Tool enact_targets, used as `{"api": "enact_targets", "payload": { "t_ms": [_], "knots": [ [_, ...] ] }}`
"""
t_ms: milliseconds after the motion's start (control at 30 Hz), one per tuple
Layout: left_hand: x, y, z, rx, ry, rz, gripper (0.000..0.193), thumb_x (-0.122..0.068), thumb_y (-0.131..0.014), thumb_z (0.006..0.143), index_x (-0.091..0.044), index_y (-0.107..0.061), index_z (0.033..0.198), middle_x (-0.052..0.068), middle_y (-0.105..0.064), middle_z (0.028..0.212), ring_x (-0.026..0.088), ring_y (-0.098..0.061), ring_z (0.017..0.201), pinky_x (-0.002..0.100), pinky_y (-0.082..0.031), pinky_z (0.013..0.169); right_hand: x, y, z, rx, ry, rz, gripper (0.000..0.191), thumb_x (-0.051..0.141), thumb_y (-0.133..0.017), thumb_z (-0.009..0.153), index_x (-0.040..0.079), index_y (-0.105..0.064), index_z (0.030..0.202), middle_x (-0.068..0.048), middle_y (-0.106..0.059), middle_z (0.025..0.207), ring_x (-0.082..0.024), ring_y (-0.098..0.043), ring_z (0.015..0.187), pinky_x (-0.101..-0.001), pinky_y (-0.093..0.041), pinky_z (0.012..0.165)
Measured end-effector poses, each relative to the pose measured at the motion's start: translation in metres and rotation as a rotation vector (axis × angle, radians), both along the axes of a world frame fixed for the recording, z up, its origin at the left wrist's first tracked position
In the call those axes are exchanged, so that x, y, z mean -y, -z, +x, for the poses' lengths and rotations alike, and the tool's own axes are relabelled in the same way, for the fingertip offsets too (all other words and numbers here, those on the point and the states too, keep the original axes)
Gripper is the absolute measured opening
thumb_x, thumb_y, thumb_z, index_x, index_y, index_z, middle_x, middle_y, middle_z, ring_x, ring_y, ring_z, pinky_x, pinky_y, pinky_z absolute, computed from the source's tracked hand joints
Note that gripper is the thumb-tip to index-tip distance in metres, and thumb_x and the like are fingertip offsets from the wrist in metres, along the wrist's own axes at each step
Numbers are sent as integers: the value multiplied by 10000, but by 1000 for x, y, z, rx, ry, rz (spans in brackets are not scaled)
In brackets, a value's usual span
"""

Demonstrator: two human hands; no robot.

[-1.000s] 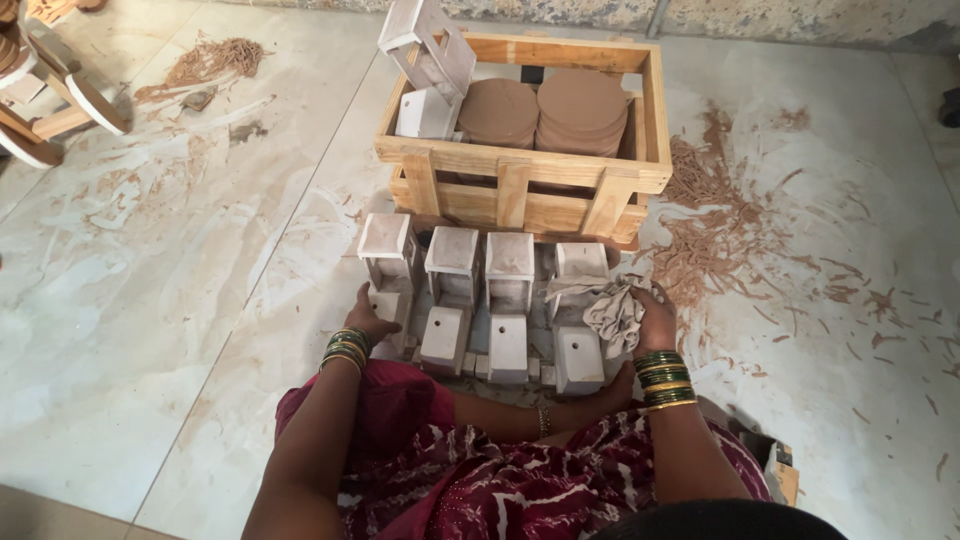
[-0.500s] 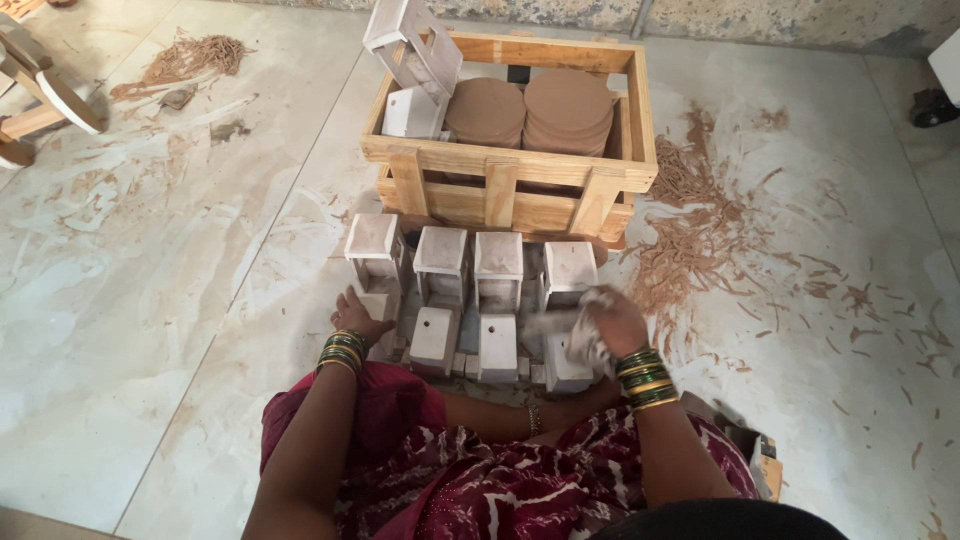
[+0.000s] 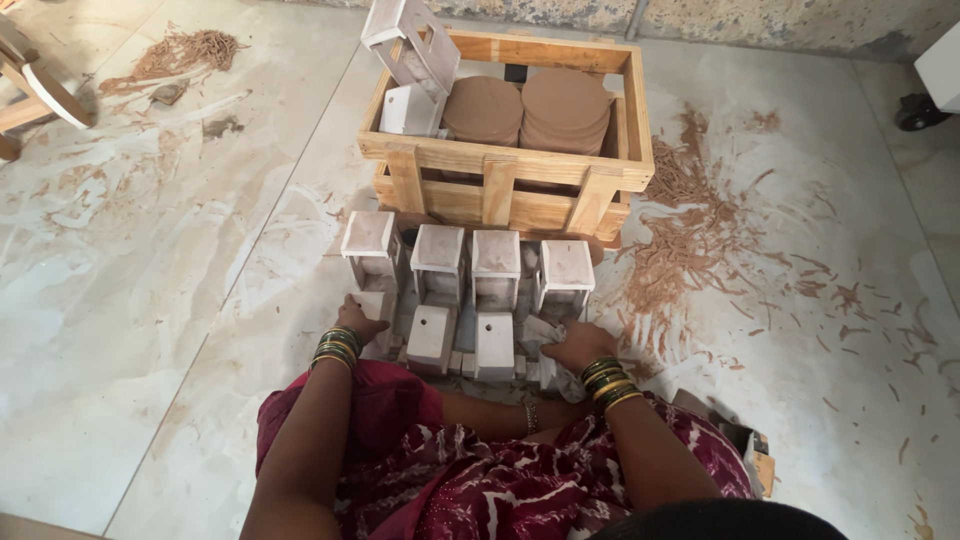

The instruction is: The person sits on the floor and wipes small white wooden box-like objects one at a time with a cloth, then places the wiped objects into a wooden crate that also holds round wooden discs.

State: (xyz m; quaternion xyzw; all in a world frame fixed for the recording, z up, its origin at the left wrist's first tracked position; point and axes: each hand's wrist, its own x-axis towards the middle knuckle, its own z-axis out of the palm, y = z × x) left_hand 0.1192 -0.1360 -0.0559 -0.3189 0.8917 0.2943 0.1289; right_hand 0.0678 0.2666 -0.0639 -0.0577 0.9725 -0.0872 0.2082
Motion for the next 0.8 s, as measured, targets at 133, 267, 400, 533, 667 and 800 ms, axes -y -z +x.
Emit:
{"api": "enact_targets", "payload": {
  "t_ms": [133, 267, 400, 533, 667, 800],
  "knots": [
    [-14, -20, 6, -214, -106, -138, 1097, -495, -838, 744, -115, -221, 1567, 232, -228, 1629, 470, -311, 1433, 550, -330, 1153, -3, 2, 0, -14, -17, -54, 699, 667, -667, 775, 159, -689, 1254, -157, -740, 1137, -342, -709, 1067, -476, -558, 949],
    [-32, -57, -17, -917, 98, -400, 843, -325, -758, 850, -31, -389, 1549, 301, -336, 1601, 492, -315, 1476, 568, -283, 1236, -1, 0, -2, -17, -43, -16, 727, 666, -649, 808, 121, -653, 1289, -180, -732, 1142, -358, -702, 1080, -488, -548, 958],
    [-39, -95, -88, -1174, 233, -267, 704, -227, -698, 955, 39, -403, 1537, 341, -345, 1594, 511, -302, 1488, 567, -275, 1232, 2, -1, -5, 48, -30, 50, 715, 671, -625, 823, 118, -669, 1274, -171, -729, 1164, -362, -699, 1100, -488, -546, 979],
    [-37, -137, -181, -1095, 175, -341, 771, -314, -714, 930, 62, -384, 1516, 310, -441, 1519, 472, -358, 1478, 525, -304, 1226, 0, 0, -10, 103, -12, 35, 706, 675, -617, 813, 119, -701, 1240, -172, -715, 1197, -361, -684, 1131, -479, -529, 1012],
    [-34, -168, -231, -786, 25, -318, 952, -380, -770, 782, 45, -351, 1524, 266, -484, 1435, 442, -420, 1349, 506, -327, 1161, 5, 4, -21, 160, -54, 90, 765, 732, -568, 835, 94, -695, 1238, -182, -714, 1219, -342, -682, 1158, -475, -534, 1015],
    [-41, -179, -253, -562, -41, -380, 842, -329, -752, 783, -10, -428, 1492, 184, -540, 1433, 391, -452, 1367, 486, -378, 1151, 6, 9, -24, 189, -41, 84, 797, 758, -553, 829, 99, -693, 1254, -185, -711, 1228, -352, -680, 1163, -478, -530, 1019]
  ]
}}
